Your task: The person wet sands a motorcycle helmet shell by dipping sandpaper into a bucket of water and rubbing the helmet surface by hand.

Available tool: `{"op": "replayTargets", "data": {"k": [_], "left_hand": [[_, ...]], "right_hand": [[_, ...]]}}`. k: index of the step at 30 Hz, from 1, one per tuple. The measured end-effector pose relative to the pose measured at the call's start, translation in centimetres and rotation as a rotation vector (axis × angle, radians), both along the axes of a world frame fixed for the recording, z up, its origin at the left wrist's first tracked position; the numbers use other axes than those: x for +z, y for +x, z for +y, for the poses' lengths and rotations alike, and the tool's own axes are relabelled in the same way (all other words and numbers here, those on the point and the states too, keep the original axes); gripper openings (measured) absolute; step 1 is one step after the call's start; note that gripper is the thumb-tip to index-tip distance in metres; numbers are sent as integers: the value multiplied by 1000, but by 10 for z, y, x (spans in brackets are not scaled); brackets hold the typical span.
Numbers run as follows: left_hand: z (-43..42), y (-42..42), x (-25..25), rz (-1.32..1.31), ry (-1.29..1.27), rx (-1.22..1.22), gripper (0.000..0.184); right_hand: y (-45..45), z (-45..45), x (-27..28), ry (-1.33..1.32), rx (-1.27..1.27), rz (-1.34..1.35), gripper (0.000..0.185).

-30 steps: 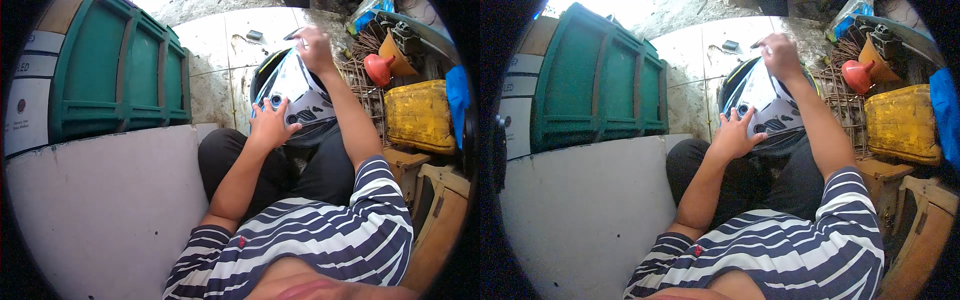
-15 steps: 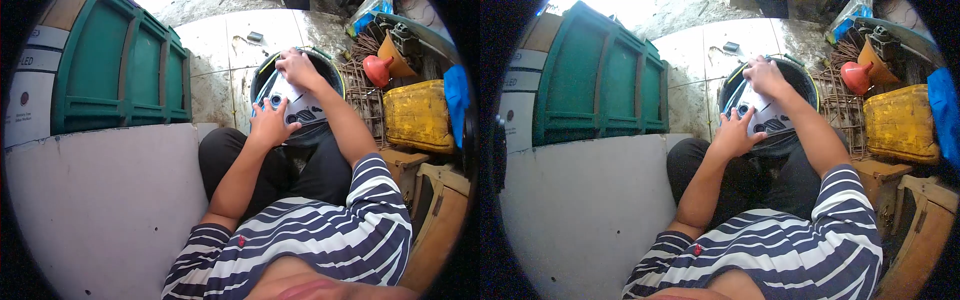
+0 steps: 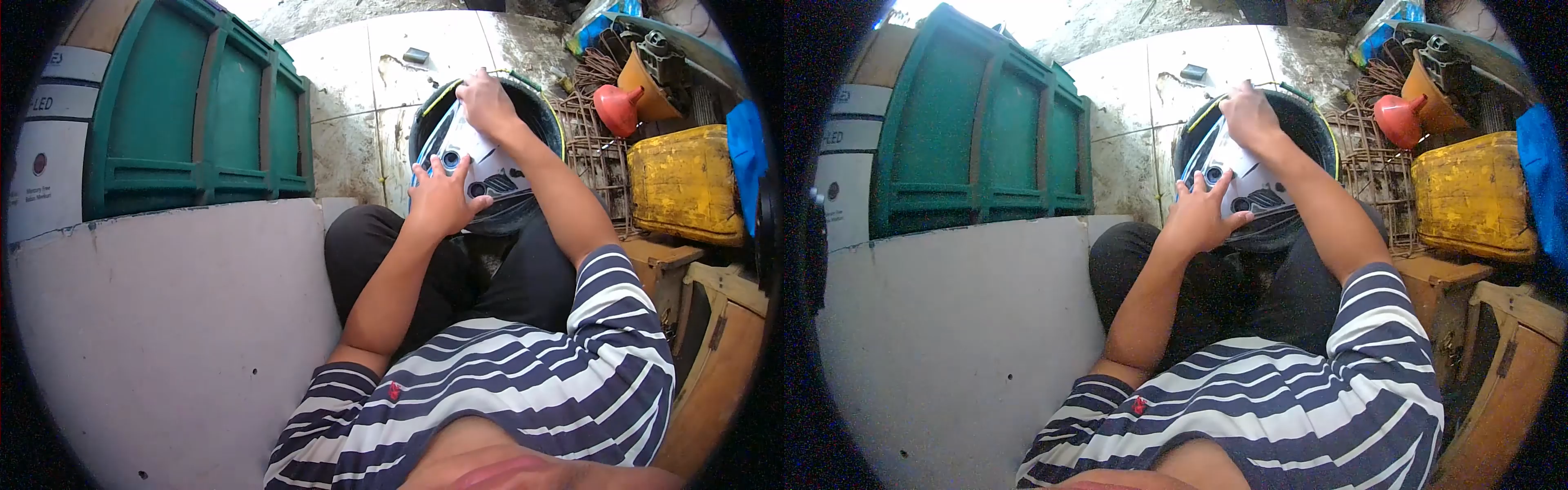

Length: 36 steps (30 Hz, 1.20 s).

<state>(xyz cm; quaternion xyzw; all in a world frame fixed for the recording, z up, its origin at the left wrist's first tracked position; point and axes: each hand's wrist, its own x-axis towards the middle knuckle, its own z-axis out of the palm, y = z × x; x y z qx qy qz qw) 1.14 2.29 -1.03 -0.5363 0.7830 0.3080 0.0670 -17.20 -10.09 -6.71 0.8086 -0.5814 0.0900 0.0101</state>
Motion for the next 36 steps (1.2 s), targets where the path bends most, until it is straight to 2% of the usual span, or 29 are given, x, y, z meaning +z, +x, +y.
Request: {"op": "replayTargets", "data": {"k": [4,7,8,12,15,16,19,21,25,26,29,30,33,34,36], "left_hand": [[-2,-1,4,7,24,10,89],[2,2,-1,22,24,20,89],[2,2,0,21,21,20,89],[-2,1,3,-8,3,-3,91],[0,2,0,-2,-21,-8,92],[3,2,-2,-10,-15,-6,92],[0,-1,0,-20,-19,-5,92],[-1,0,4,-25,-6,-4,92],[3,1,0,-7,0,7,91],[2,1,2,1,19,14,89],[-2,-1,6,-2,32,18,88],[-3,-1,5,-9,34,16,88],[-1,0,1,-10,-15,1,91],[0,1,0,-6,-20,1,91],[0,-1,1,-12,14,8,90]], "right_hand": [[10,6,2,61,141,77,16],[-8,-11,-2,102,16,-19,16],[-12,-10,-3,23,10,-89,14],[0,3,-1,77,65,81,15],[-8,-6,2,177,-90,-67,23],[-13,-6,1,54,-98,-89,21],[-12,-5,-2,95,-69,-114,18],[2,5,5,81,128,52,20],[-17,-11,-3,8,3,-60,18],[-24,-13,-9,-76,54,-103,17],[-7,-1,-9,30,195,43,18],[6,10,14,75,238,89,18],[-3,2,16,130,-77,-98,17],[-11,-8,7,12,11,-82,17],[-10,-1,3,77,51,-37,17]]}}
